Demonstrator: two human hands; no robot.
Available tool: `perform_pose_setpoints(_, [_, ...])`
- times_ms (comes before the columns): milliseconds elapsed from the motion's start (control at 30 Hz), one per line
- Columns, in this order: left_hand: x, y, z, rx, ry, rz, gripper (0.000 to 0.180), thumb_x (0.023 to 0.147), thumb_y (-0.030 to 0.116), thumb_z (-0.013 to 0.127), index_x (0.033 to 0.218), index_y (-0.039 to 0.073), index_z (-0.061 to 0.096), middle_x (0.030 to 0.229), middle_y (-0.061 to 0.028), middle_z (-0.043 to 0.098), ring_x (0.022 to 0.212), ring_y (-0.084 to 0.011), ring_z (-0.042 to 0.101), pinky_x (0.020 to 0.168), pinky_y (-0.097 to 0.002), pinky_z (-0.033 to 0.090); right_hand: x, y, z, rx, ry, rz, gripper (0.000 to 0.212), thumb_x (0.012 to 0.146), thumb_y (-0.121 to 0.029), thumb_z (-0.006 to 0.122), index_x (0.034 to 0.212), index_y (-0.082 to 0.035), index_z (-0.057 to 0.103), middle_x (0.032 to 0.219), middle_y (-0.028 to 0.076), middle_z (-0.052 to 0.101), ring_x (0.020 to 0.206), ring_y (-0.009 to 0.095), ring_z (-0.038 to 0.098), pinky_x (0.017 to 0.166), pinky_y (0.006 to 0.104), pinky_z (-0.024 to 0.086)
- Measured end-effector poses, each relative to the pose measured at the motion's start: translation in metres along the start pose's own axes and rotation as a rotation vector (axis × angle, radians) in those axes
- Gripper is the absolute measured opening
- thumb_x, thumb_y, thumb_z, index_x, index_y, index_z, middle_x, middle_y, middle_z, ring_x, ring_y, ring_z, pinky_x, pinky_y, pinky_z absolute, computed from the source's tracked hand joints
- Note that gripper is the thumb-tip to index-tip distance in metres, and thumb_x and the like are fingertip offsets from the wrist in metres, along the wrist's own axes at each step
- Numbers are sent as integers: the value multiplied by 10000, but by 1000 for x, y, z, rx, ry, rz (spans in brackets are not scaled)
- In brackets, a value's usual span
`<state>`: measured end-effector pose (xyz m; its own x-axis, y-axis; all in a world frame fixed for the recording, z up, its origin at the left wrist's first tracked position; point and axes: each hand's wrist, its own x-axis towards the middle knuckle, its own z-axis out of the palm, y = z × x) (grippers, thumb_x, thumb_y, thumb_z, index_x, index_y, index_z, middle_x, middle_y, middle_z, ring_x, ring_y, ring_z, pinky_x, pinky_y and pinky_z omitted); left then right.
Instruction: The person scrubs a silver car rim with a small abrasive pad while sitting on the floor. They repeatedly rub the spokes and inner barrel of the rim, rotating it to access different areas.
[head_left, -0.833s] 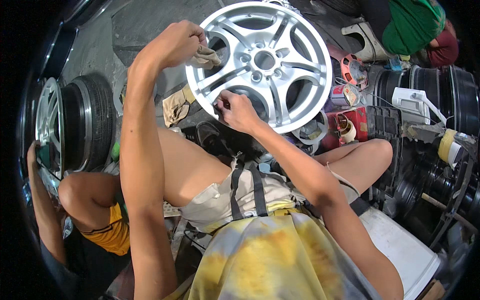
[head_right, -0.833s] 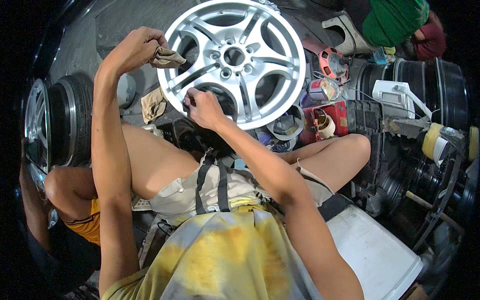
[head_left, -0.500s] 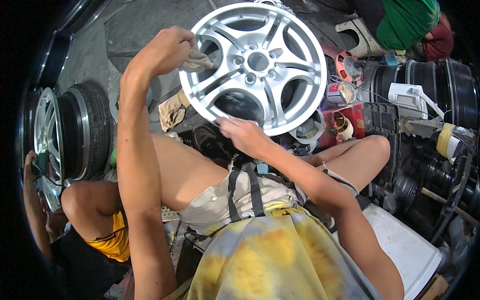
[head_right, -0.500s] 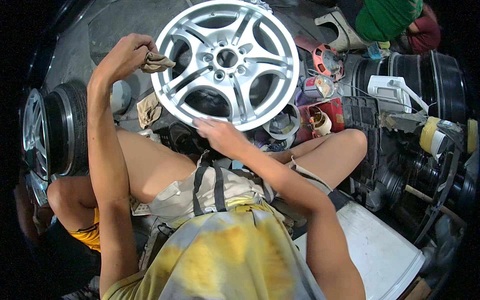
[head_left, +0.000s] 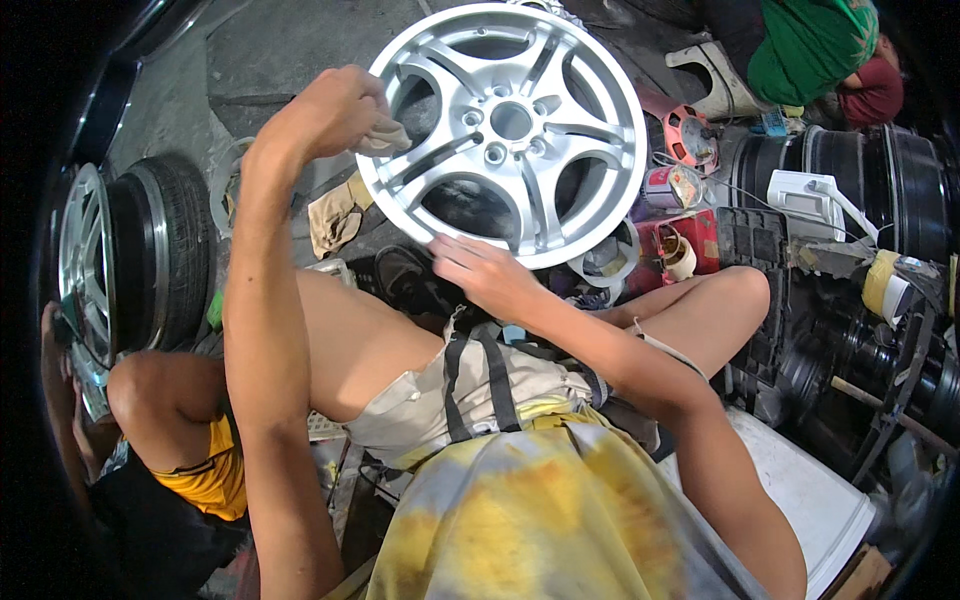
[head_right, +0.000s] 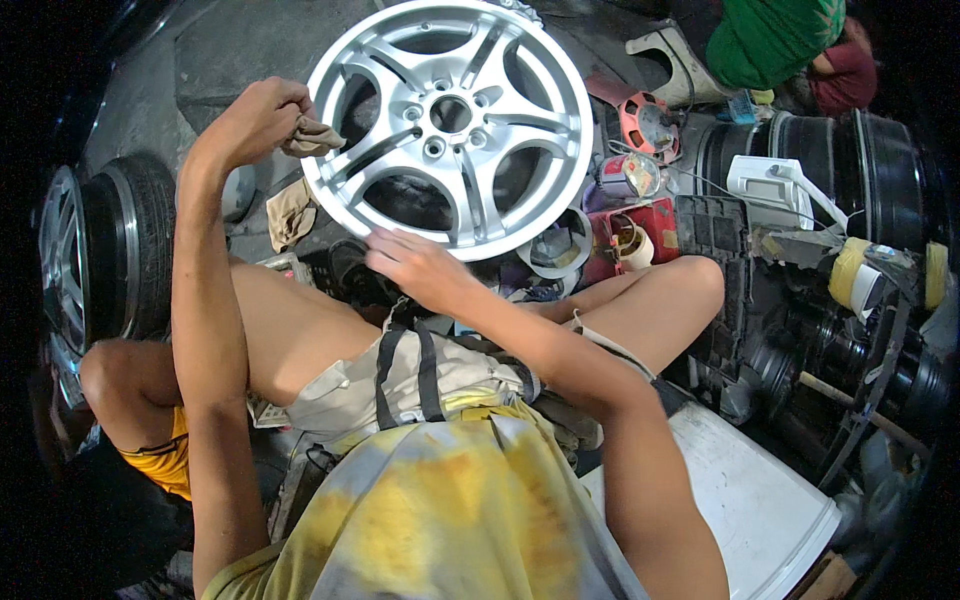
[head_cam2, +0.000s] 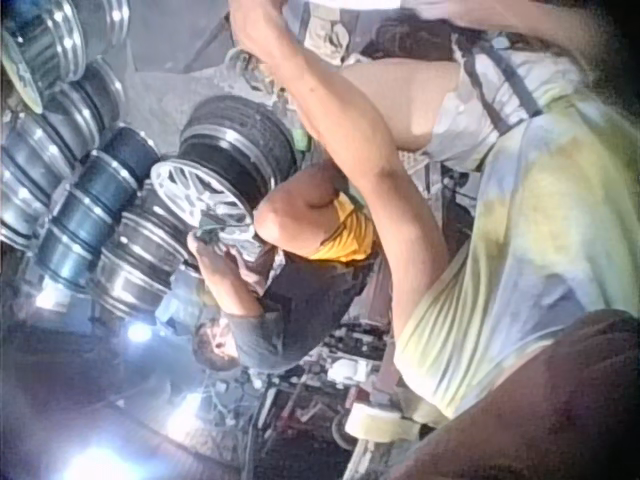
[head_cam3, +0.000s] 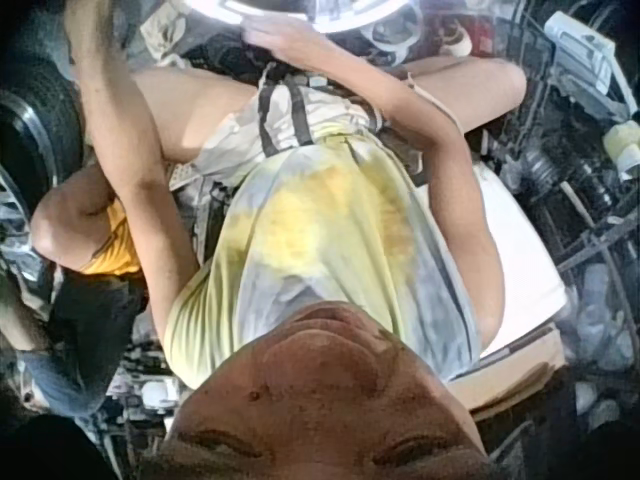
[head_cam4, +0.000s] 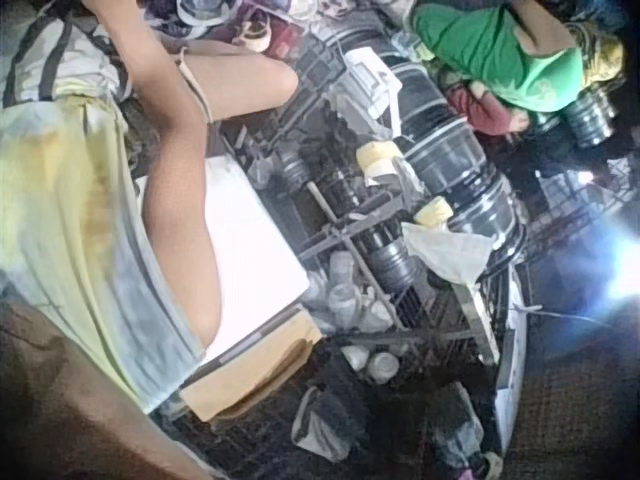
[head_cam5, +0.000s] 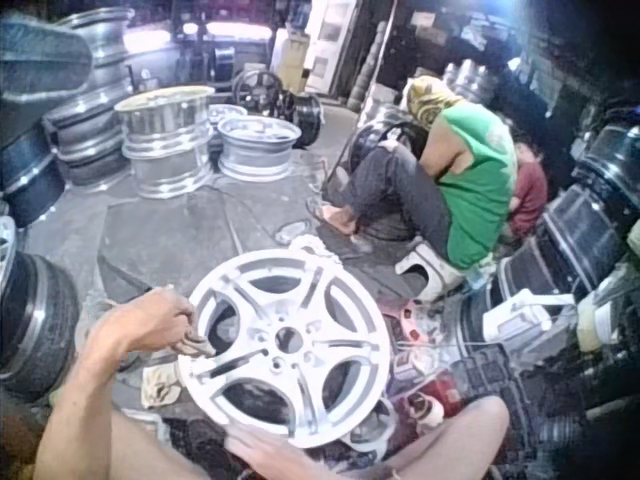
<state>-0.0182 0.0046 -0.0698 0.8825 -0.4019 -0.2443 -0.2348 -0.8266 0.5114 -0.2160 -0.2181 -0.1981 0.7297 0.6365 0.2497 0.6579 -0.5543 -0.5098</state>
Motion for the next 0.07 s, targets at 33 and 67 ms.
perform_pose_setpoints(33, [1,2,3,15,-19,10,249,863,79,478,887,-24,704,773,-173,690,687,-268,605,690,-433,498,26,3,17,-52,11,-34,222,822,-14,621,1041,-37,591,1371,142,611,1262,322,601,1049,394,529])
perform_pose_setpoints(67, [2,-1,9,64,13,86,247,867,112,497,880,-4,715,824,-181,713,729,-314,631,742,-424,514,54,3,31,-47,-22,4,293,840,-11,615,1131,-49,609,1435,155,559,1281,339,588,1058,374,522])
